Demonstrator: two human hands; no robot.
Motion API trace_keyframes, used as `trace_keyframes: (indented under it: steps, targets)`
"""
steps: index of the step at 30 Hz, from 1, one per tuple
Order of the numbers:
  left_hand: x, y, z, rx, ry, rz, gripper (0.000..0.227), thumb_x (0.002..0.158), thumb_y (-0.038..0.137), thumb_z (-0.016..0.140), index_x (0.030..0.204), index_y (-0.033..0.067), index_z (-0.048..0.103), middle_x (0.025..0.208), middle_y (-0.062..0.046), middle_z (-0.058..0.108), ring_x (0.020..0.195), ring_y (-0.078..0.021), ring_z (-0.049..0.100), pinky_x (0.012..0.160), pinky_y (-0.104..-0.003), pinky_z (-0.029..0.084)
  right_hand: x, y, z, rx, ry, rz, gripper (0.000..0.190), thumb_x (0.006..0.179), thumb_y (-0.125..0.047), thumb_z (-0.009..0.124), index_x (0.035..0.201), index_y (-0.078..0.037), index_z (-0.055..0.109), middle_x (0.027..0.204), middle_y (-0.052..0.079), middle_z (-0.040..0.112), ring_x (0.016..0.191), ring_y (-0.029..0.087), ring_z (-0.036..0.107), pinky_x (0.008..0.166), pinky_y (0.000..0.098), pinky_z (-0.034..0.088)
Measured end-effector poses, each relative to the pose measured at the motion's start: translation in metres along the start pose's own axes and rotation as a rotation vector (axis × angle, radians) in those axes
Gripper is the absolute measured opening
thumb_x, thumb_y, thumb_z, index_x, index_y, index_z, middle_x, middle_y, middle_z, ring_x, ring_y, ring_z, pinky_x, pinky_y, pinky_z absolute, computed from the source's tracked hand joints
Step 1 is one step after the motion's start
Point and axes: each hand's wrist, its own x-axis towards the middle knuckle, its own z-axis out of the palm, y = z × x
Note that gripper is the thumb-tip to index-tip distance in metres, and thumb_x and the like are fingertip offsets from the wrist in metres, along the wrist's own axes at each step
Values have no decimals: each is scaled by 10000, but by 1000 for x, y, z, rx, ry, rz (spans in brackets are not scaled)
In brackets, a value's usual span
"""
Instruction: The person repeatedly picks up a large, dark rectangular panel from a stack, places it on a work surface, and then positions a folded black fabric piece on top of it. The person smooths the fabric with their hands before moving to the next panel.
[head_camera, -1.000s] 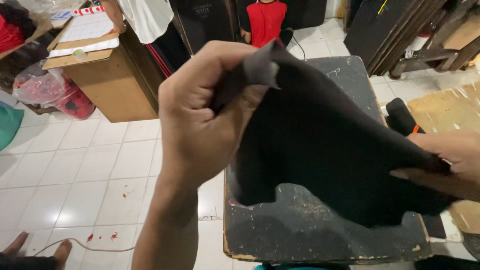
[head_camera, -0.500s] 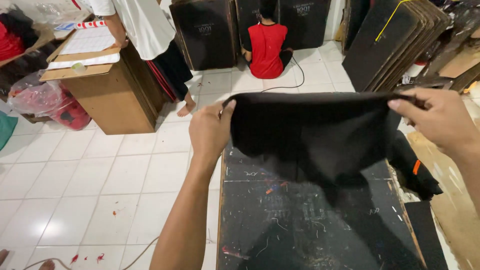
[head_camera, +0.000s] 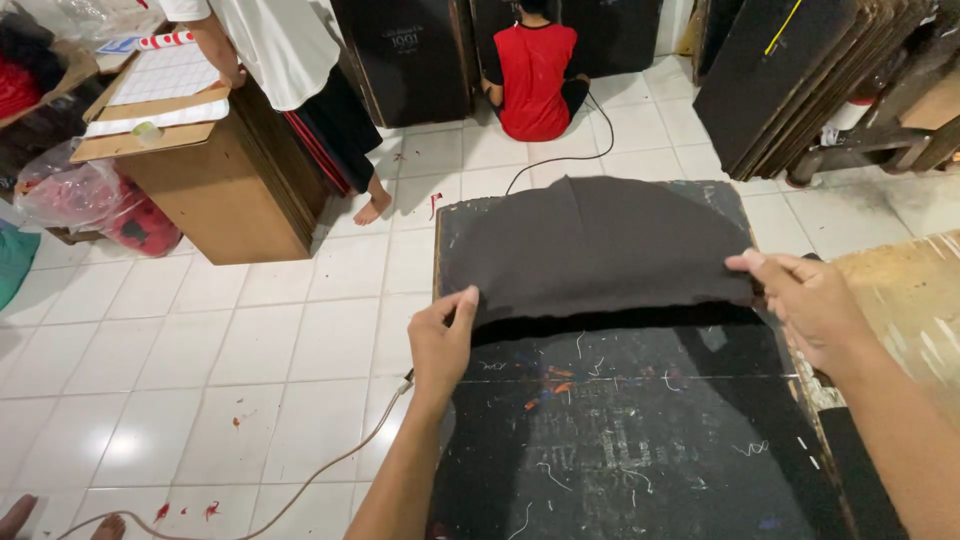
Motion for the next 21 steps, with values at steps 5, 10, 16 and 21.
trace_keyframes:
  steps: [5, 10, 16, 21]
  targets:
    - [5, -3, -6, 109, -105, -139, 219, 892, 213, 739, 1066, 117, 831, 798, 33, 747, 744, -63, 636, 722, -247, 535, 10, 18, -3, -244, -57, 201, 343, 1034, -201, 588, 1255, 23, 723, 1415, 123, 675, 1293, 232, 592, 1075, 394, 429]
    - [44, 24, -7, -50, -74, -430, 621, 898, 255, 728, 1473, 115, 540, 774, -17, 557, 755, -139, 586, 611, -327, 599, 24, -27, 14, -147, 29, 253, 414, 1049, -137, 614, 1440, -61, 500, 1141, 189, 547, 1014, 273, 549, 882, 386, 507]
    - [102, -27, 21, -69, -44, -370, 766, 805, 236, 805, 1477, 16, 509, 734, 14, 625, 752, -107, 604, 682, -307, 503, 105, -2, 18, -204, 74, 48, 675, 978, -156, 695, 1579, -97, 392, 1067, 72, 622, 1127, 223, 585, 965, 433, 420]
    - [96, -3, 11, 167, -76, -372, 340, 832, 280, 759, 1130, 126, 699, 916, -36, 665, 851, -173, 605, 765, -334, 476, 112, 11, 11, -497, 116, -12, 278, 986, -207, 726, 1208, -43, 699, 960, 122, 620, 818, 259, 568, 643, 416, 456]
